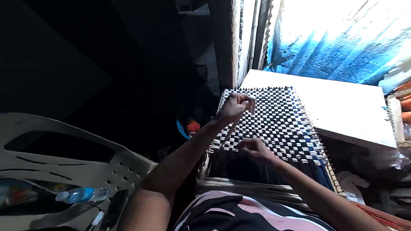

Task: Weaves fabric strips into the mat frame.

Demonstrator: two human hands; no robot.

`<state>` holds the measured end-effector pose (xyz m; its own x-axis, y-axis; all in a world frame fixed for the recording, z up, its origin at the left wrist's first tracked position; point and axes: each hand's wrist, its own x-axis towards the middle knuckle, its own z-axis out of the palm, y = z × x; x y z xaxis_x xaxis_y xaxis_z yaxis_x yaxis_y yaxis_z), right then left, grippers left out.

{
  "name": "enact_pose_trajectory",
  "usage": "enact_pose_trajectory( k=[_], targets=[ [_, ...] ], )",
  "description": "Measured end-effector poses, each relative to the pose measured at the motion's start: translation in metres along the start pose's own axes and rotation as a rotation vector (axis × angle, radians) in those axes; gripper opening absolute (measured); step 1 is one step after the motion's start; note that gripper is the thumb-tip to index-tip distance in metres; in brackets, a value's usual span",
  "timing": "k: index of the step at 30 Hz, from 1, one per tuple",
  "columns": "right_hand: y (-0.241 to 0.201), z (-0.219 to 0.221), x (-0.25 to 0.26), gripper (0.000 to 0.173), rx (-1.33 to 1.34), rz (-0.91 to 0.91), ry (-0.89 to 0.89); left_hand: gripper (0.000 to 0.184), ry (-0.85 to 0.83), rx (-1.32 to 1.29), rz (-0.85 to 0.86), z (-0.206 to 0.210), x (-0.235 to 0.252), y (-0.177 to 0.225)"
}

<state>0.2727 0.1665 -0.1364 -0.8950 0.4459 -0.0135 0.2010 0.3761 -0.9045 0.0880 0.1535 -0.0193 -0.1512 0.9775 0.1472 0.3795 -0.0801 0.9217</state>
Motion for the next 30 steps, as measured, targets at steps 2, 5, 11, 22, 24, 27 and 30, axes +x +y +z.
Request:
enact_pose_trajectory(
  k=[2,5,11,22,24,27,30],
  targets=[
    [-0.004,0.021,0.007,0.027,-0.225,-0.044,-0.112,0.015,0.042,-0.121,-0.031,-0.006,-0.006,0.000],
    [0.005,0.043,0.013,0.031,-0.432,-0.028,-0.134,0.013,0.081,-0.322,-0.092,-0.009,-0.022,0.000],
    [-0.008,0.061,0.019,0.039,-0.625,0.104,-0.129,0.016,0.130,-0.255,-0.129,-0.006,-0.070,-0.025],
    [-0.003,0.083,0.017,0.050,-0.580,0.270,0.056,0.024,-0.129,0.181,-0.362,0.019,-0.121,-0.099],
    [-0.007,0.077,0.018,0.045,-0.504,0.326,0.019,0.023,-0.151,0.250,-0.351,0.022,-0.130,-0.107],
    [-0.006,0.072,0.019,0.041,-0.458,0.339,-0.011,0.023,-0.210,0.448,-0.382,0.024,-0.138,-0.103],
    [-0.006,0.065,0.022,0.038,-0.372,0.377,-0.048,0.023,-0.340,0.681,-0.413,0.029,-0.146,-0.093]
  ],
)
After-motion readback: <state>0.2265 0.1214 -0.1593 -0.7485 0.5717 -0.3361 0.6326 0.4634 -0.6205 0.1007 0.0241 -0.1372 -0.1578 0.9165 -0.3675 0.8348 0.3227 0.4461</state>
